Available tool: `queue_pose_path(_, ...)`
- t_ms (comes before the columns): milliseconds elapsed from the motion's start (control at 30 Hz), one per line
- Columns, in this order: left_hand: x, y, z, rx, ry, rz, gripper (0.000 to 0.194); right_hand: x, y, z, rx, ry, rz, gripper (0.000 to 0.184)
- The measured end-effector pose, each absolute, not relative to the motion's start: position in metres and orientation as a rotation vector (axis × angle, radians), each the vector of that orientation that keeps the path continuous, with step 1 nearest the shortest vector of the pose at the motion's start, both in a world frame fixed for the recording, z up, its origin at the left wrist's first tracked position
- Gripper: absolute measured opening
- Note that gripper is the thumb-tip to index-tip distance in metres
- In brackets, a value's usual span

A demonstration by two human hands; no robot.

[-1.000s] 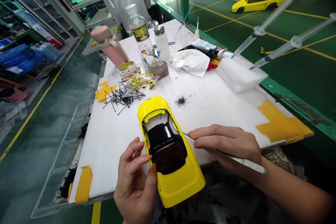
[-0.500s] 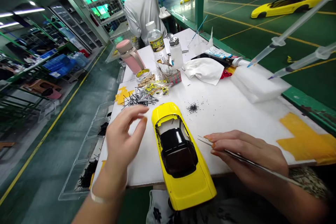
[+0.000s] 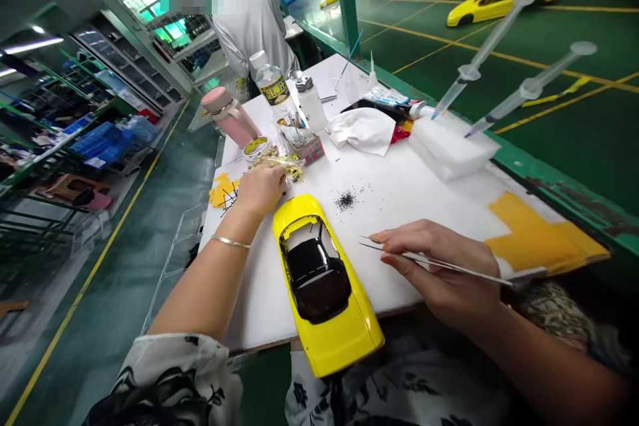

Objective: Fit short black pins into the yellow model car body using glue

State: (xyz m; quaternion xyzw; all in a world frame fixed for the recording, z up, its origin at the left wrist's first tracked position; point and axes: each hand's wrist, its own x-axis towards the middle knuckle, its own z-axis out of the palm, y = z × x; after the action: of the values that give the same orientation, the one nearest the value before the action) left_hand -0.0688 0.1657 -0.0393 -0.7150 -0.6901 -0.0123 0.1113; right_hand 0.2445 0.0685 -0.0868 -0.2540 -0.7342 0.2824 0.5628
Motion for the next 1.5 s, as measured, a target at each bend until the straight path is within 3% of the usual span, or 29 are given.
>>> queue_pose_path(133,-0.049,0.12,-0.01,-2.024,-1.976,-0.311,0.019,0.246,0.065,-0.094,-0.666,-1.469,0.867,0.02)
queue_pose_path(200,-0.028,0.086,0.002,-2.16,-1.752,-0.789,0.006,0.247,0.064,-0.094,-0.647,-1.345,1.033,0.027)
queue_pose_path(267,-0.003,0.052,0.008,-2.395,-1.5,-0.94,0.008,0.246,0.063,-0.089,-0.658,-1.349,1.198,0.026)
queue_pose_path(400,0.037,0.013,-0.001,-2.757,-1.051,-0.835,0.018,0.243,0.062,-0.072,-0.714,-1.509,1.465,0.023)
queue_pose_path(533,0.053,0.009,-0.018,-2.772,-1.056,-0.881,0.012,0.244,0.059,-0.067,-0.794,-1.467,1.641,0.025)
queue_pose_path(700,0.061,-0.002,-0.028,-2.794,-1.13,-0.865,0.016,0.253,0.063,-0.07,-0.983,-1.411,1.525,0.017)
queue_pose_path(833,0.062,-0.014,-0.034,-3.027,-0.976,-0.345,0.036,0.258,0.073,-0.069,-1.042,-1.427,1.458,0.016)
queue_pose_path(967,0.056,-0.018,-0.039,-3.025,-0.918,-0.064,0.019,0.252,0.081,-0.069,-1.053,-1.516,1.5,0.014)
queue_pose_path(1067,0.046,-0.024,-0.038,-3.039,-0.876,-0.166,0.011,0.242,0.083,-0.071,-1.002,-1.566,1.555,0.01)
queue_pose_path(1300,0.013,-0.055,-0.033,-2.911,-0.941,-0.734,0.022,0.215,0.086,-0.062,-0.811,-1.532,1.765,0.007)
queue_pose_path(1500,0.002,-0.07,-0.04,-2.79,-1.054,-0.914,0.017,0.192,0.09,-0.046,-0.631,-1.564,1.914,0.007)
